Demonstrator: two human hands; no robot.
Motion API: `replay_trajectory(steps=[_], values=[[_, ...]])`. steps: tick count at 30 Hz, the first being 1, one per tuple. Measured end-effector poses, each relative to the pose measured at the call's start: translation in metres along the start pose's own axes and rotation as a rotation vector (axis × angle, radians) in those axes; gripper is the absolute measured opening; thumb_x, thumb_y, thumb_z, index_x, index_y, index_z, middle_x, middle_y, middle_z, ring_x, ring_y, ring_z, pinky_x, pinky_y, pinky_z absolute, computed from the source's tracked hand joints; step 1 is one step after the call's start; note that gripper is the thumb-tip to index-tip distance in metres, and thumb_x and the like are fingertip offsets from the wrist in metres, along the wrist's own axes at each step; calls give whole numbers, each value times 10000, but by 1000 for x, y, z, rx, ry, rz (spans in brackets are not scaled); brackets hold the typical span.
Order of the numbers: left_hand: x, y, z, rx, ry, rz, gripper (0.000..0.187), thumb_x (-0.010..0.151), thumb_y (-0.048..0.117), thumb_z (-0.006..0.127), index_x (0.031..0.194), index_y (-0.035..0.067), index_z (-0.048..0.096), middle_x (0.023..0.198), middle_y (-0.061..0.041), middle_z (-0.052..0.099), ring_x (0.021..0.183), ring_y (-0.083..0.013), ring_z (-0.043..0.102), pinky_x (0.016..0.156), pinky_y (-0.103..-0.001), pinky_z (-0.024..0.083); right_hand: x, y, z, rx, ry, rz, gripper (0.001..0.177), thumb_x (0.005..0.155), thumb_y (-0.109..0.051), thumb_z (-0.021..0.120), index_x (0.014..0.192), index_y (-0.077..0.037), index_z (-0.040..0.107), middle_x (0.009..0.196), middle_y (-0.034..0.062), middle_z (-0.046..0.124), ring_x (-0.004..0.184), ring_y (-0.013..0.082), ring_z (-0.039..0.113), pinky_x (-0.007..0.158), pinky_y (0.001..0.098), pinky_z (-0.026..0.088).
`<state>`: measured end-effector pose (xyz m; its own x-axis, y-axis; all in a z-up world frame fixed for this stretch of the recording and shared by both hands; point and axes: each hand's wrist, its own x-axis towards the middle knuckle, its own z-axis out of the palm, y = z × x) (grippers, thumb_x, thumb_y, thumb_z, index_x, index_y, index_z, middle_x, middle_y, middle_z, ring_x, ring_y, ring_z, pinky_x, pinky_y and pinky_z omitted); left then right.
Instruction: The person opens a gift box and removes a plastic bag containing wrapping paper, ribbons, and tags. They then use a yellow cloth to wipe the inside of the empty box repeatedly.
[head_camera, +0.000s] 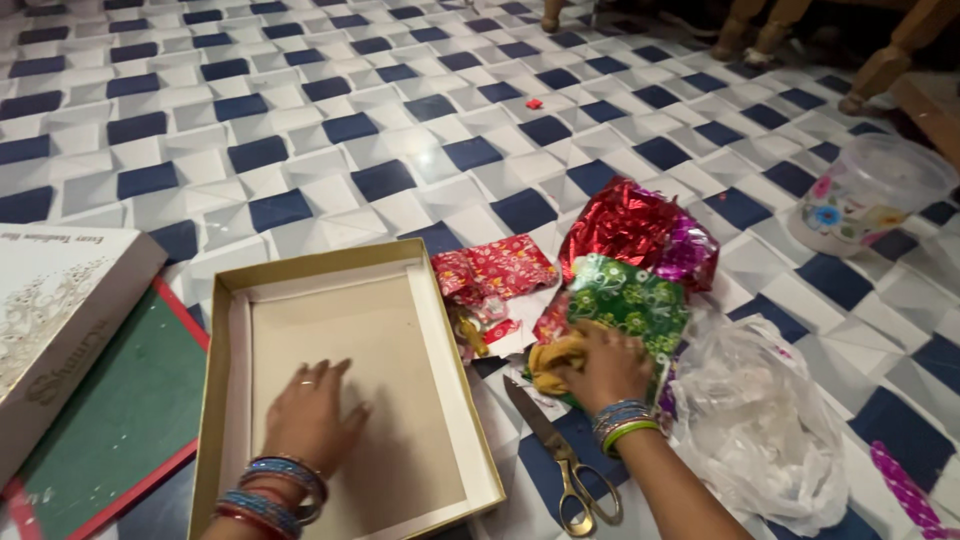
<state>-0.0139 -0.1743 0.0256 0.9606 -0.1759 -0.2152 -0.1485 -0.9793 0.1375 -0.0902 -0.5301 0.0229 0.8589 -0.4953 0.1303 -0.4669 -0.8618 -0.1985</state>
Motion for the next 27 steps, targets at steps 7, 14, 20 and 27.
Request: replay_trajectory(steps=[7,14,20,27], values=[[-20,-56,4,-30,214,-137,731,817,388,712,1488,283,443,1622,-47,360,1501,-275,262,1190,-504,266,9,-11,-38,261,349,-119,295,815,-285,751,1054,-126,680,1074,158,707,1033,356,661,910,532,485],[-55,-109,4,-184,641,15,577,765,245,718,1325,177,596,1375,-133,593,1241,-368,569,999,-491,459,-45,-106,-53,653,276,-318,224,944,-205,663,1092,-53,595,906,189,724,807,385,709,670,480,534],[-61,-48,-25,-1214,20,80,378,975,154,617,1351,130,647,1052,-152,782,929,-212,728,822,-345,566,-106,-196,-34,584,-50,-628,438,741,-109,710,1172,-149,639,994,148,750,907,304,732,770,411,594],[-56,-54,-18,-1290,113,-34,231,934,110,666,1112,-12,748,959,-109,794,837,-164,717,749,-281,586,-106,-214,-36,1058,-813,-589,675,761,-101,772,1372,-197,501,1198,26,691,1082,103,686,934,283,569]])
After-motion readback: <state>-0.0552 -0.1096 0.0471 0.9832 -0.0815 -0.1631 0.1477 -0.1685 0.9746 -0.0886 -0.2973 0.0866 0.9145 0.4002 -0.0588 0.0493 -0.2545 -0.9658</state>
